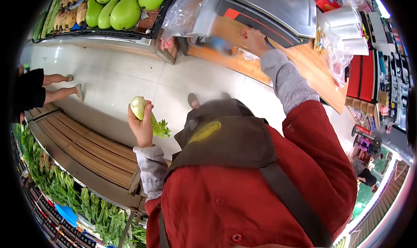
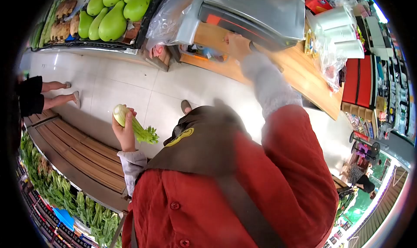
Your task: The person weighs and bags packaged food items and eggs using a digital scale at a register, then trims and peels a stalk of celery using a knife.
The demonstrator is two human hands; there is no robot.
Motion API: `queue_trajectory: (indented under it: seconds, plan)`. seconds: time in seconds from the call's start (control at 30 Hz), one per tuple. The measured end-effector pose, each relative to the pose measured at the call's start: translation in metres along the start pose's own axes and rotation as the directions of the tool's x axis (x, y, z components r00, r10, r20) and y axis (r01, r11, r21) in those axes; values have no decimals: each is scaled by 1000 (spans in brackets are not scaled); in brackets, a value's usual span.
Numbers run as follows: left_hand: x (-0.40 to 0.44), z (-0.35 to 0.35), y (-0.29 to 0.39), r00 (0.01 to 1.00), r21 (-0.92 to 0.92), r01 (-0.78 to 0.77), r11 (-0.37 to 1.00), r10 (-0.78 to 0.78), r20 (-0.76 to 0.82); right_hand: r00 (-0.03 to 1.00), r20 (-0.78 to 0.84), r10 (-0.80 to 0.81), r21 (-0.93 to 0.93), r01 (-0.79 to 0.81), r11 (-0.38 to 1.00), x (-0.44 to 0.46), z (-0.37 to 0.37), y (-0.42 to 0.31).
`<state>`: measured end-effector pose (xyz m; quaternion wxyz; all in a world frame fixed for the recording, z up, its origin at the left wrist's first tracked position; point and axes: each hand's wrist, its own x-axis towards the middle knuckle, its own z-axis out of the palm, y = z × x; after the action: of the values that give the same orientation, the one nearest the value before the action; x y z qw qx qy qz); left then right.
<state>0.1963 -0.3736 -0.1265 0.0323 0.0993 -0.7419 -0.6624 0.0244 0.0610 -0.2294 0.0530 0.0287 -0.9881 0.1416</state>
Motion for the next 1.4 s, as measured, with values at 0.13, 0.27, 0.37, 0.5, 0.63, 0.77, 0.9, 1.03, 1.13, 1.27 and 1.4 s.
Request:
queue_trajectory:
  seconds: [0.13, 0.27, 0.37, 0.5, 0.63, 0.77, 0.9, 1.03, 1.13, 1.27, 1.4]
  plan:
    - [-25, 22, 4, 996, -12, 1, 1000, -2, -85, 999, 22, -48, 58, 46, 997, 0, -2, 5]
    - [-48, 56, 6, 989, -44, 17, 999, -23, -143, 949, 31, -315, -19, 316, 949, 5, -4, 17]
    - [-61, 88, 13, 987, 16, 10, 1000, -7, -161, 931, -44, -362, -11, 362, 932, 2, 8, 25]
    - [-73, 128, 24, 988, 11, -50, 999, 51, -148, 967, 100, -233, 59, 228, 972, -11, -40, 1]
    - [-86, 164, 46, 976, -20, -100, 995, 94, -195, 989, 124, -76, 289, 38, 956, -34, -51, 28]
    - [-101, 179, 54, 958, 1, -133, 991, 128, -256, 985, 161, 63, 744, -163, 648, -67, -46, 105]
    - [-105, 185, 63, 895, -118, -149, 982, 83, -439, 974, 195, 113, 348, -177, 920, -102, -94, 117]
    - [-100, 173, 70, 719, -358, -215, 909, -101, -688, 978, -49, -205, -167, 194, 967, -117, -89, 129]
    - [-107, 148, 54, 765, -581, -323, 747, -156, -625, 984, -13, -177, -108, 175, 979, -108, -58, 148]
    - [-137, 133, 42, 692, -647, -395, 652, -252, -677, 946, 45, -320, 211, 305, 929, -118, -51, 149]
    - [-185, 115, 32, 621, -681, -520, 516, -318, -716, 482, 812, -328, 572, -768, 287, -128, -56, 95]
